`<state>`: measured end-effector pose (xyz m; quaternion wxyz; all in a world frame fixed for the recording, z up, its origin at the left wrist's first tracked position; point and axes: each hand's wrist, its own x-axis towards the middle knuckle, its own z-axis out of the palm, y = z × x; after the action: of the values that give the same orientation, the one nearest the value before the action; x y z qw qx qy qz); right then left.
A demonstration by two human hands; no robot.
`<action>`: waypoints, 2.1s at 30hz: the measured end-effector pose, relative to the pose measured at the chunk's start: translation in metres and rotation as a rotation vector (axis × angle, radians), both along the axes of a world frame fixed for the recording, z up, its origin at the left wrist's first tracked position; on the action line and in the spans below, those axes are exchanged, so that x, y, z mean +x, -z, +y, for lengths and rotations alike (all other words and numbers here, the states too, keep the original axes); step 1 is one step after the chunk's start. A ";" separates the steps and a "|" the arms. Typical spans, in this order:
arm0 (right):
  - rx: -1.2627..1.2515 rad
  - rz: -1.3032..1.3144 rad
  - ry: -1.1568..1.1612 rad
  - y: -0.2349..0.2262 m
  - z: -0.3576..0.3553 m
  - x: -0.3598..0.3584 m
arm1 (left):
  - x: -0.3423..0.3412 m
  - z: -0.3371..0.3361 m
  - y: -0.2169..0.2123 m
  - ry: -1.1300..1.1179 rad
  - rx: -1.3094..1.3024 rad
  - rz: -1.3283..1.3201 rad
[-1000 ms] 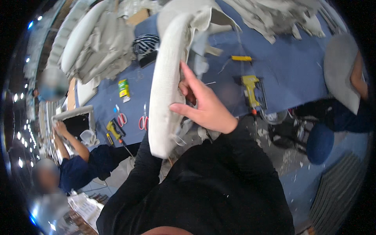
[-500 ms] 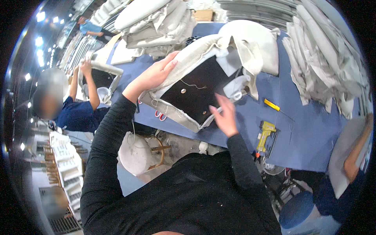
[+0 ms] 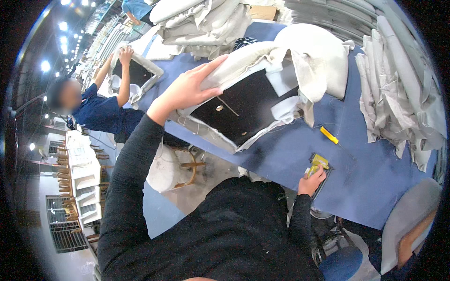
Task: The person is upholstering a white foam cushion by wrapping it with fabric and securing it using a staple gun. They repeatedly pull the fabric taut, staple it to the foam, and trim excess material with scissors. The process involves handling the cushion, fabric, and tools to create a finished upholstered piece.
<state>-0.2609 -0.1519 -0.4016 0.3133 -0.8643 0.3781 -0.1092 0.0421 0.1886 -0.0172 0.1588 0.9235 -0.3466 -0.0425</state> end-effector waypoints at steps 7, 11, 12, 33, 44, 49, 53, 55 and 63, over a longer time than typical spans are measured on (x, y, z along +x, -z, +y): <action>0.593 -0.104 0.083 -0.026 -0.036 0.035 | 0.047 0.020 0.006 -0.300 -0.215 0.624; 1.018 -0.350 -0.257 -0.175 0.051 0.103 | 0.042 0.038 0.014 -0.155 -0.111 0.534; 1.051 -0.505 -0.329 -0.204 0.083 0.117 | 0.038 0.037 0.015 -0.083 -0.137 0.454; 0.599 -0.785 -0.712 -0.290 0.189 0.173 | 0.000 0.032 0.006 0.098 -0.008 0.131; 0.620 -0.738 -0.735 -0.283 0.190 0.175 | -0.001 0.032 0.006 0.115 -0.001 0.130; 0.595 -0.775 -0.744 -0.283 0.192 0.169 | -0.006 0.030 0.003 0.081 0.021 0.146; 0.569 -0.811 -0.760 -0.281 0.195 0.170 | -0.007 0.030 0.003 0.075 0.015 0.155; 0.580 -0.804 -0.768 -0.282 0.197 0.169 | -0.006 0.032 0.007 0.098 0.009 0.124; 0.541 -0.748 -0.799 -0.286 0.197 0.168 | -0.011 0.028 0.003 0.059 0.023 0.122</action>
<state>-0.0930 0.0453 -0.1154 0.6500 -0.7321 -0.0965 -0.1792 0.0309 0.2168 -0.0199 0.1679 0.9103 -0.3628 -0.1075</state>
